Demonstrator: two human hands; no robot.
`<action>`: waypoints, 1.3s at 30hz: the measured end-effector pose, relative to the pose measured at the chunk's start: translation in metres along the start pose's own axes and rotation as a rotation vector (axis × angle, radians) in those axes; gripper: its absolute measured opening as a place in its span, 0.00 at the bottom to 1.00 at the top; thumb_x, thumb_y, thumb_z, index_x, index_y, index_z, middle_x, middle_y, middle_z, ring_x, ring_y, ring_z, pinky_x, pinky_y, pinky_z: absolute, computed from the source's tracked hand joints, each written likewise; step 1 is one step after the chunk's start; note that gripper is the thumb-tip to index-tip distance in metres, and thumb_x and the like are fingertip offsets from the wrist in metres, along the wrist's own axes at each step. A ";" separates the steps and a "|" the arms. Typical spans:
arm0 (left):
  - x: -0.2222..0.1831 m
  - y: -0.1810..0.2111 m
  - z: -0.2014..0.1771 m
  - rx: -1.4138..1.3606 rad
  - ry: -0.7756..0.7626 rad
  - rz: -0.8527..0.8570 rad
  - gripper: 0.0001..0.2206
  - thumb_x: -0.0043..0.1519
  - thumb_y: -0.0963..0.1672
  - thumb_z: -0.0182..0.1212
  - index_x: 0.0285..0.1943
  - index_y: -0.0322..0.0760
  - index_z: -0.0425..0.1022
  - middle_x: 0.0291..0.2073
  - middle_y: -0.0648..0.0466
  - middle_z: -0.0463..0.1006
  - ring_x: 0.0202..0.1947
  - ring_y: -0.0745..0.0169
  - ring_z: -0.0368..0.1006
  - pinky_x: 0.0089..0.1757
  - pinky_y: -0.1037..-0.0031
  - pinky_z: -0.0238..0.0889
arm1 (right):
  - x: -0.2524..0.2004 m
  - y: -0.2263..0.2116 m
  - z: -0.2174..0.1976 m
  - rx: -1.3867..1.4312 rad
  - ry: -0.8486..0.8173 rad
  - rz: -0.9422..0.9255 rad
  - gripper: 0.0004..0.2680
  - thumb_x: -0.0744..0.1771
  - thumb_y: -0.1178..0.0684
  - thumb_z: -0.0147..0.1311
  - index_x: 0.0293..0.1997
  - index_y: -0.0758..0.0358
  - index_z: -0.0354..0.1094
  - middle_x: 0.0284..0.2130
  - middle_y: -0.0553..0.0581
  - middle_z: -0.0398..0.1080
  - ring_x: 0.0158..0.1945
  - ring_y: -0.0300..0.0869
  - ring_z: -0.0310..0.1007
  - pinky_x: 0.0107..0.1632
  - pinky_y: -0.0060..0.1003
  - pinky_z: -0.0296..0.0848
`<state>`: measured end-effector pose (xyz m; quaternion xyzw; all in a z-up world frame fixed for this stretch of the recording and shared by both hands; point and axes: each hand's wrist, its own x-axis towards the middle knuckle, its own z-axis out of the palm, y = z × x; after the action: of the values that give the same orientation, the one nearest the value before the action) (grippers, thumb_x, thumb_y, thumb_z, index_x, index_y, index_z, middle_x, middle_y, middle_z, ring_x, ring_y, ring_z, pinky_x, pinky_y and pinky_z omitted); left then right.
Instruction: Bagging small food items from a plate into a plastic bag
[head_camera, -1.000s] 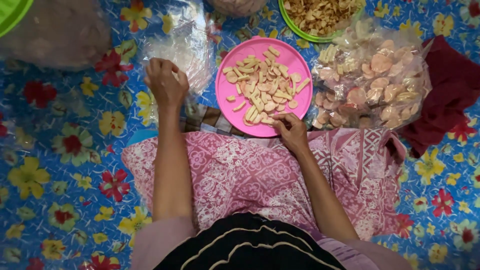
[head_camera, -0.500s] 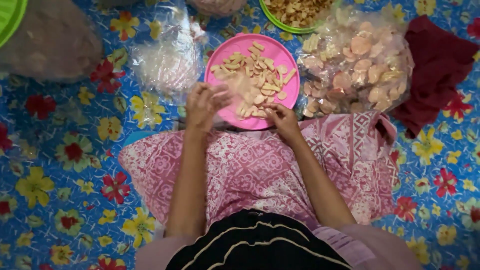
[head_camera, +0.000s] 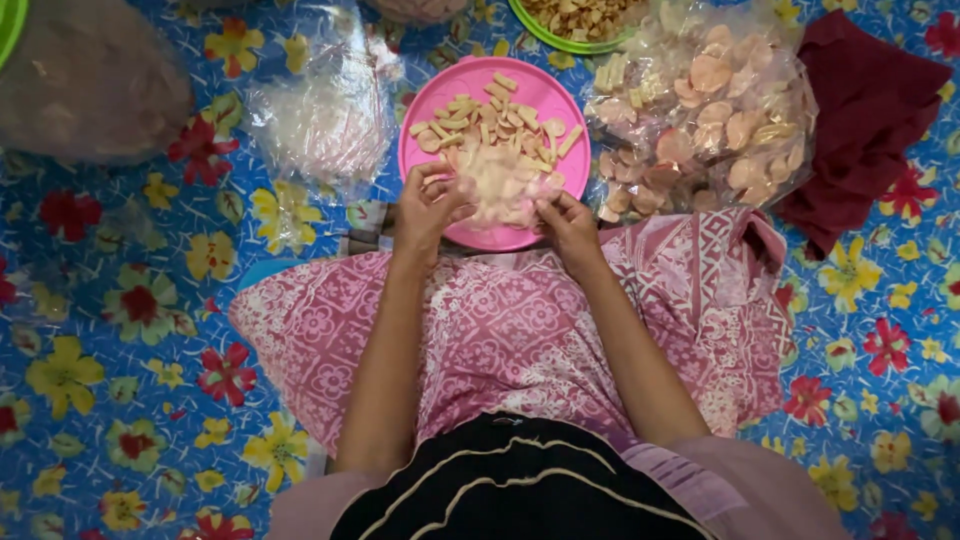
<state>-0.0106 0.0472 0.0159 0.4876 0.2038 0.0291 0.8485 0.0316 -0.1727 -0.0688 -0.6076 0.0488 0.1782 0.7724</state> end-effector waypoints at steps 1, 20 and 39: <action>0.000 0.000 0.000 -0.002 0.001 -0.001 0.19 0.52 0.36 0.61 0.50 0.39 0.62 0.37 0.46 0.75 0.33 0.56 0.76 0.35 0.70 0.73 | 0.000 0.000 0.000 -0.002 0.000 0.001 0.04 0.64 0.56 0.53 0.37 0.63 0.67 0.24 0.51 0.69 0.26 0.33 0.72 0.31 0.23 0.74; 0.007 -0.025 -0.009 0.658 -0.009 0.179 0.27 0.48 0.34 0.58 0.58 0.45 0.63 0.32 0.53 0.76 0.31 0.70 0.73 0.34 0.85 0.66 | -0.005 -0.030 0.004 0.347 -0.048 0.166 0.04 0.65 0.54 0.50 0.34 0.59 0.60 0.31 0.53 0.69 0.33 0.41 0.75 0.36 0.32 0.77; 0.002 -0.020 -0.002 0.359 -0.156 0.205 0.09 0.56 0.38 0.57 0.44 0.39 0.74 0.30 0.50 0.78 0.27 0.68 0.73 0.29 0.81 0.68 | -0.038 -0.066 0.033 -0.606 0.302 -0.351 0.26 0.63 0.57 0.57 0.66 0.63 0.46 0.60 0.70 0.43 0.58 0.66 0.54 0.58 0.50 0.63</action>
<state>-0.0122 0.0387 -0.0028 0.6497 0.0888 0.0405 0.7539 0.0131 -0.1628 0.0114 -0.8269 0.0023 -0.0422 0.5607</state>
